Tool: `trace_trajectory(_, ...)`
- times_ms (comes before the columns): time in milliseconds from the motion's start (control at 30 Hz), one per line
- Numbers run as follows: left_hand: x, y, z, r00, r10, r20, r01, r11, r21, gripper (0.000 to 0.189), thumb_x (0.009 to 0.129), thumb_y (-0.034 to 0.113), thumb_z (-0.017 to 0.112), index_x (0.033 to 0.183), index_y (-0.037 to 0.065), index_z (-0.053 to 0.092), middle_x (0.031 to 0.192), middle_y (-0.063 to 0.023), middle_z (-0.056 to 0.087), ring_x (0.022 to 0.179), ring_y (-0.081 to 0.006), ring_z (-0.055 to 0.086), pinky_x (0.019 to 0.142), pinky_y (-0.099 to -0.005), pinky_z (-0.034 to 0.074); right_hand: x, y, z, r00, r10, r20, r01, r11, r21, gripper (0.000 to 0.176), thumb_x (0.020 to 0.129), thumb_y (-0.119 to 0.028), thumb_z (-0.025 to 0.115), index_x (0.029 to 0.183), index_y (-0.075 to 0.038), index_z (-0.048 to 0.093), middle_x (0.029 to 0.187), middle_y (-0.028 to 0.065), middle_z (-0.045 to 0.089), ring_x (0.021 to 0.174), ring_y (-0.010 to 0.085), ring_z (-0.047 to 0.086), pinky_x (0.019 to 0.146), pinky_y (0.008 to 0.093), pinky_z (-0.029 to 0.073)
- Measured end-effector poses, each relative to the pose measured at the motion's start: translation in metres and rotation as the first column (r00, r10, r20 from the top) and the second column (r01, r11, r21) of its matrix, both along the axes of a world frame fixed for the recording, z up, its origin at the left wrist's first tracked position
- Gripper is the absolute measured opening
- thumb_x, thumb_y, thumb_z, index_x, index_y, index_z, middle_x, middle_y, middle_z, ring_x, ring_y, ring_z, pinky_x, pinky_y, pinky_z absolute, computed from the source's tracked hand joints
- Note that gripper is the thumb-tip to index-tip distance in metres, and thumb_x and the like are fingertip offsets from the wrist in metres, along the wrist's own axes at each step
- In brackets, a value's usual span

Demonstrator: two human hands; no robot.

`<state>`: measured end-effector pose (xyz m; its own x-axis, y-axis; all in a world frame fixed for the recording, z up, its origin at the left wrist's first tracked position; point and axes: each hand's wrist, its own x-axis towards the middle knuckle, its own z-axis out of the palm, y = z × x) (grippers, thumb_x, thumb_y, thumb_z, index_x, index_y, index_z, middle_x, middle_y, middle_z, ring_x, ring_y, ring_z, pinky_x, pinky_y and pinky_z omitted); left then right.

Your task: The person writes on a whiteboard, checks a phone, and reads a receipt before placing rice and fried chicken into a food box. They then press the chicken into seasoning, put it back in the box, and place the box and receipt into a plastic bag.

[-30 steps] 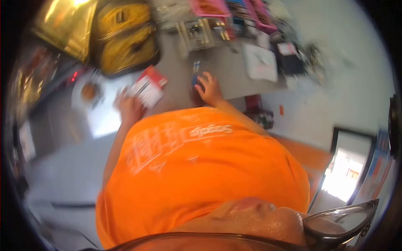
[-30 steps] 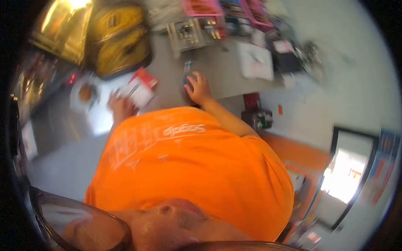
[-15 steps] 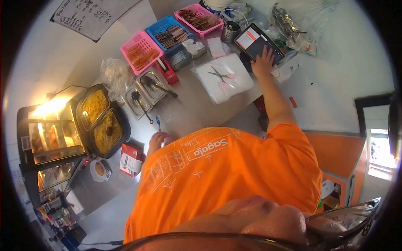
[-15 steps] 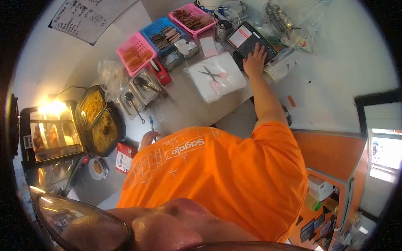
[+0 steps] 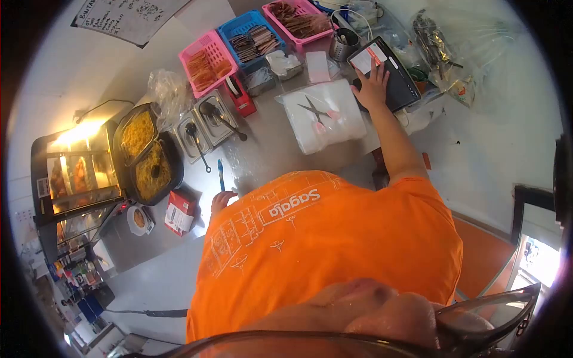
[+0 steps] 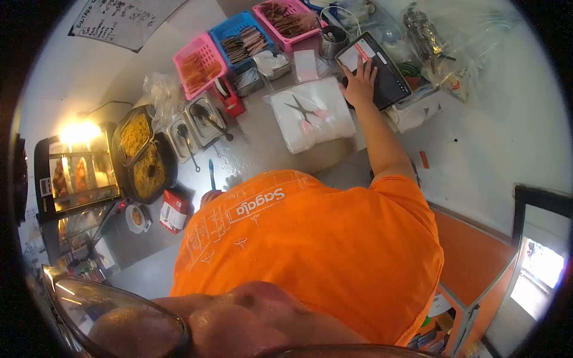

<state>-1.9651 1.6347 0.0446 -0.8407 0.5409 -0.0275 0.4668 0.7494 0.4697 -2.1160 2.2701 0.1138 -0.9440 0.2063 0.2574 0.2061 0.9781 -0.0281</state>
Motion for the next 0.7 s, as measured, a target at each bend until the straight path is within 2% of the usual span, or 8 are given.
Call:
trace_trajectory(67, -0.003, 0.004, 0.0, 1.0, -0.013, -0.013, 0.013, 1.0, 0.005, 0.031, 0.084, 0.035, 0.064, 0.108, 0.015, 0.067, 0.113, -0.0047, 0.065, 0.113, -0.0282, 0.056, 0.098, -0.041, 0.042, -0.008, 0.0, -0.002, 0.999, 0.034, -0.011, -0.033, 0.999, 0.004, 0.065, 0.079, -0.044, 0.07, 0.138, -0.023, 0.052, 0.16, 0.0161, 0.008, 0.146, 0.0437, 0.005, 0.115, 0.0603, 0.008)
trace_trajectory(167, -0.004, 0.021, 0.009, 1.0, 0.01, -0.004, -0.01, 1.0, 0.013, 0.032, 0.085, 0.035, 0.063, 0.108, 0.014, 0.067, 0.113, -0.0055, 0.065, 0.113, -0.0296, 0.056, 0.098, -0.0415, 0.042, -0.017, 0.004, 0.001, 0.985, -0.115, 0.128, 0.105, 0.991, 0.084, 0.067, 0.081, -0.046, 0.069, 0.14, -0.021, 0.049, 0.159, 0.0176, 0.009, 0.145, 0.0444, 0.003, 0.114, 0.0621, 0.009)
trace_trajectory(267, -0.004, 0.018, -0.003, 1.0, -0.019, 0.0, 0.019, 1.0, -0.003, 0.033, 0.085, 0.036, 0.063, 0.109, 0.014, 0.067, 0.113, -0.006, 0.065, 0.113, -0.0307, 0.055, 0.098, -0.0419, 0.042, -0.021, 0.014, -0.007, 0.975, -0.216, -0.048, 0.218, 0.975, 0.045, 0.067, 0.081, -0.045, 0.068, 0.14, -0.019, 0.048, 0.158, 0.0194, 0.01, 0.145, 0.0456, 0.003, 0.114, 0.063, 0.01)
trace_trajectory(367, -0.006, 0.008, -0.017, 0.999, -0.031, 0.027, 0.032, 0.999, -0.025, 0.034, 0.085, 0.038, 0.063, 0.109, 0.014, 0.067, 0.114, -0.0064, 0.065, 0.113, -0.0309, 0.055, 0.099, -0.0424, 0.042, -0.014, 0.013, -0.004, 0.997, -0.074, -0.02, 0.076, 0.995, 0.064, 0.068, 0.081, -0.045, 0.068, 0.14, -0.018, 0.048, 0.157, 0.0205, 0.011, 0.145, 0.0465, 0.003, 0.113, 0.0637, 0.012)
trace_trajectory(567, -0.008, 0.009, -0.022, 0.998, 0.002, 0.057, -0.002, 1.0, -0.012, 0.033, 0.084, 0.037, 0.065, 0.109, 0.015, 0.067, 0.114, -0.0055, 0.065, 0.113, -0.0307, 0.056, 0.099, -0.0432, 0.042, -0.014, 0.006, -0.003, 0.998, 0.016, -0.064, -0.015, 1.0, 0.013, 0.066, 0.081, -0.045, 0.068, 0.138, -0.017, 0.05, 0.158, 0.0204, 0.01, 0.145, 0.0459, 0.002, 0.113, 0.0649, 0.012)
trace_trajectory(633, -0.01, 0.028, 0.011, 0.994, 0.062, 0.092, -0.064, 0.998, 0.018, 0.032, 0.084, 0.035, 0.066, 0.109, 0.015, 0.067, 0.114, -0.0052, 0.065, 0.113, -0.0307, 0.056, 0.099, -0.0433, 0.042, -0.018, 0.008, -0.006, 1.0, 0.001, -0.011, 0.0, 0.999, 0.045, 0.064, 0.082, -0.043, 0.068, 0.137, -0.017, 0.05, 0.157, 0.0195, 0.013, 0.145, 0.0453, 0.004, 0.114, 0.0633, 0.01)
trace_trajectory(667, -0.012, 0.033, 0.015, 1.0, 0.026, -0.012, -0.025, 0.999, 0.023, 0.032, 0.082, 0.033, 0.066, 0.106, 0.013, 0.067, 0.109, -0.0054, 0.066, 0.106, -0.0291, 0.059, 0.093, -0.0423, 0.045, -0.018, 0.008, -0.008, 1.0, -0.006, 0.019, 0.004, 0.998, 0.061, 0.063, 0.082, -0.042, 0.068, 0.136, -0.016, 0.05, 0.157, 0.0191, 0.014, 0.145, 0.045, 0.005, 0.114, 0.0626, 0.008)
trace_trajectory(700, -0.013, 0.036, 0.018, 0.994, -0.009, -0.112, 0.011, 1.0, 0.021, 0.031, 0.08, 0.031, 0.067, 0.103, 0.011, 0.067, 0.105, -0.0055, 0.068, 0.099, -0.0275, 0.063, 0.087, -0.0413, 0.047, -0.018, 0.005, -0.01, 0.999, 0.034, -0.022, -0.032, 0.998, 0.063, 0.06, 0.082, -0.04, 0.068, 0.134, -0.016, 0.052, 0.155, 0.0196, 0.018, 0.144, 0.0448, 0.01, 0.114, 0.0615, 0.012)
